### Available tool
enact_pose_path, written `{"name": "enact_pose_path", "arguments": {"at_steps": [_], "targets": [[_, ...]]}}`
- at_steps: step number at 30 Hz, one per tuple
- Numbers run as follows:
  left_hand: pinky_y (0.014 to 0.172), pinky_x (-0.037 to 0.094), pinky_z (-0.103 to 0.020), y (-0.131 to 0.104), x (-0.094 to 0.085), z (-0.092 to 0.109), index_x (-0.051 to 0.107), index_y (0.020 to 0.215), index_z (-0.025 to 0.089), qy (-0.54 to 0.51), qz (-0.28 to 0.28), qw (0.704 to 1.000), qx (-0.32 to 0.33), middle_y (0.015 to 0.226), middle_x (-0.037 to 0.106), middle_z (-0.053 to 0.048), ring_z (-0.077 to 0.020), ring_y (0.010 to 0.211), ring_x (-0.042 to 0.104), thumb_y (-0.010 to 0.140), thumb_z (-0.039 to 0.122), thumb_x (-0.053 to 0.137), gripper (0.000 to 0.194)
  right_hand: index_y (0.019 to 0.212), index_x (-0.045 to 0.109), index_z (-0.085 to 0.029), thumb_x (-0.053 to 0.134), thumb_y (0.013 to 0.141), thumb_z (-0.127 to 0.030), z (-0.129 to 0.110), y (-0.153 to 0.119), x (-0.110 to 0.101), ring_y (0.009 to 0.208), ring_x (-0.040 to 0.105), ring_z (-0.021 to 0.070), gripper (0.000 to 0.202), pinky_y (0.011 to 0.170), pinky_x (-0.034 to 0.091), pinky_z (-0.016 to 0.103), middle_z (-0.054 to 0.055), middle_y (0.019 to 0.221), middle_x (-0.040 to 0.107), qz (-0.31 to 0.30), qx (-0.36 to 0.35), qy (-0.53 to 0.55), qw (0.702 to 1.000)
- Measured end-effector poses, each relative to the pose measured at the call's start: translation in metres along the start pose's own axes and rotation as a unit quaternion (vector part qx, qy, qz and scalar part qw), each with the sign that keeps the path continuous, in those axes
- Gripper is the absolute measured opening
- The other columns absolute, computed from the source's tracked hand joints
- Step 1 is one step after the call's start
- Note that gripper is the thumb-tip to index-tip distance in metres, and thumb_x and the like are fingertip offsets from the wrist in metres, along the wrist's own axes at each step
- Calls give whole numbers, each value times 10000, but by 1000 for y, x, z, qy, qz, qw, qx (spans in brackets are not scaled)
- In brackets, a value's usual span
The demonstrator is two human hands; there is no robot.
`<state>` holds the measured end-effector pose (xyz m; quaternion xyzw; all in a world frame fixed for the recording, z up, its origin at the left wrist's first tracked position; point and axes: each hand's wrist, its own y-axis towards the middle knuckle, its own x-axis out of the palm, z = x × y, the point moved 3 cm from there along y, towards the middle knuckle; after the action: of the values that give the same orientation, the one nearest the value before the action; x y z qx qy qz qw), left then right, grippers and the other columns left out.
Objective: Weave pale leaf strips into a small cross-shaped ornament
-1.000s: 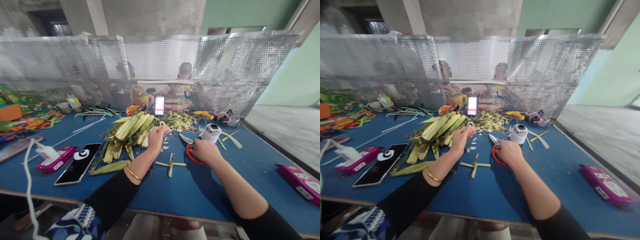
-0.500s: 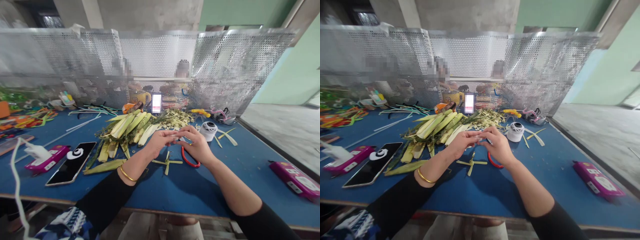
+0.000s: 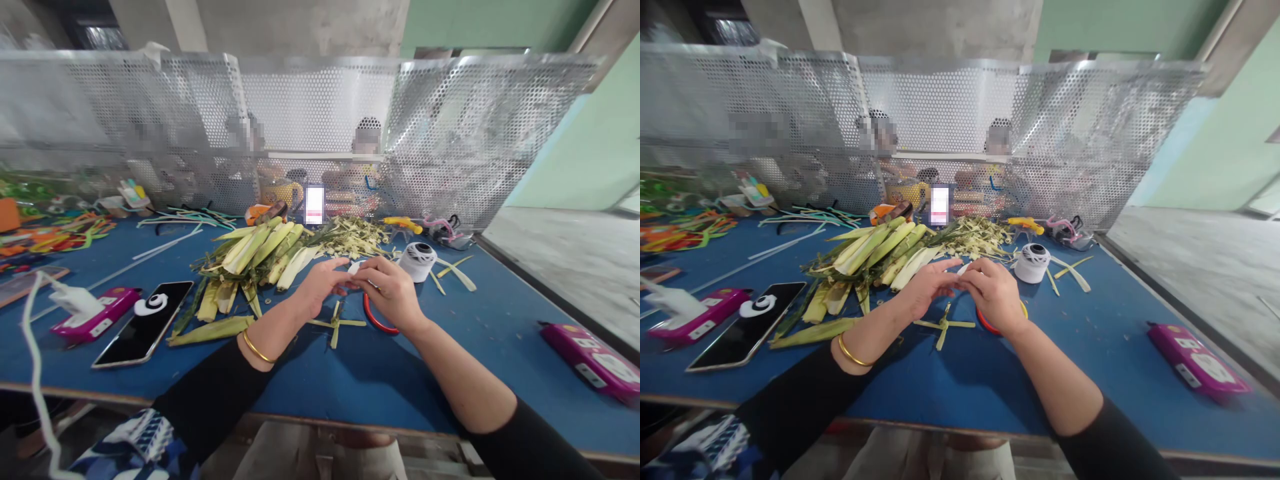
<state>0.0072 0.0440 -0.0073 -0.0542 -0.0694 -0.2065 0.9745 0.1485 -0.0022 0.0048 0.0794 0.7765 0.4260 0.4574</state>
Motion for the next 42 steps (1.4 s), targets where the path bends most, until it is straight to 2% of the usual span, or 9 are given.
{"name": "enact_pose_path", "arguments": {"at_steps": [2,6,10,16,24,32,36,39,42], "targets": [[604,486,-229,-1,0,-2,641,1118,137,-33,26,999,-24,746,696,-29,-144,684,653,669,171,714,456,867,728,-245,478,939,-250,-1,0,0,844,603,184,260,755,460,314,62,924,663,-5,-11,-25,1000],[616,517,-232,-5,8,-3,660,748,130,-74,-13,993,-92,636,665,-30,-125,597,633,692,179,694,82,872,720,-241,476,941,-235,-3,-1,0,853,610,182,253,761,450,307,61,935,666,1,-32,-48,998],[621,525,-237,-8,11,-1,619,597,150,-84,-17,988,-127,559,639,-26,-119,555,605,742,190,638,151,865,715,-244,478,938,-235,-3,0,-1,852,610,179,249,771,459,303,59,931,665,-2,-21,-42,999],[642,520,-234,-4,3,-6,671,690,140,-100,22,990,-94,623,658,-20,-115,610,622,679,143,722,52,815,710,-236,532,914,-281,-1,2,-2,842,618,188,208,757,480,309,63,913,663,-5,37,5,999],[672,527,-265,-2,2,-5,698,719,135,-70,72,994,-40,680,680,-30,-119,619,640,659,158,773,100,782,667,-220,578,863,-296,6,2,1,882,618,202,143,817,474,330,60,919,659,-6,128,128,983],[625,512,-258,0,2,-5,698,730,139,3,72,997,7,657,680,-34,-135,634,648,682,176,748,78,720,578,-192,622,758,-382,20,-2,12,612,526,148,199,603,404,288,0,660,607,-36,286,221,932],[609,516,-262,-2,4,-3,686,766,133,8,64,998,16,678,687,-39,-147,634,659,700,215,742,119,770,559,-195,661,695,-363,25,-3,16,622,568,155,210,608,431,293,0,672,621,-25,318,265,910],[662,528,-265,-3,6,-2,687,792,131,14,52,998,34,701,694,-34,-144,671,657,643,222,800,208,796,551,-200,679,660,-316,27,-4,16,659,602,172,219,623,459,300,6,692,642,13,329,266,906],[688,524,-265,-4,7,-2,689,762,131,30,45,997,47,697,691,-23,-133,675,634,577,226,848,261,758,560,-198,699,622,-278,27,-4,16,638,605,177,210,611,459,306,4,659,643,18,351,276,895]]}}
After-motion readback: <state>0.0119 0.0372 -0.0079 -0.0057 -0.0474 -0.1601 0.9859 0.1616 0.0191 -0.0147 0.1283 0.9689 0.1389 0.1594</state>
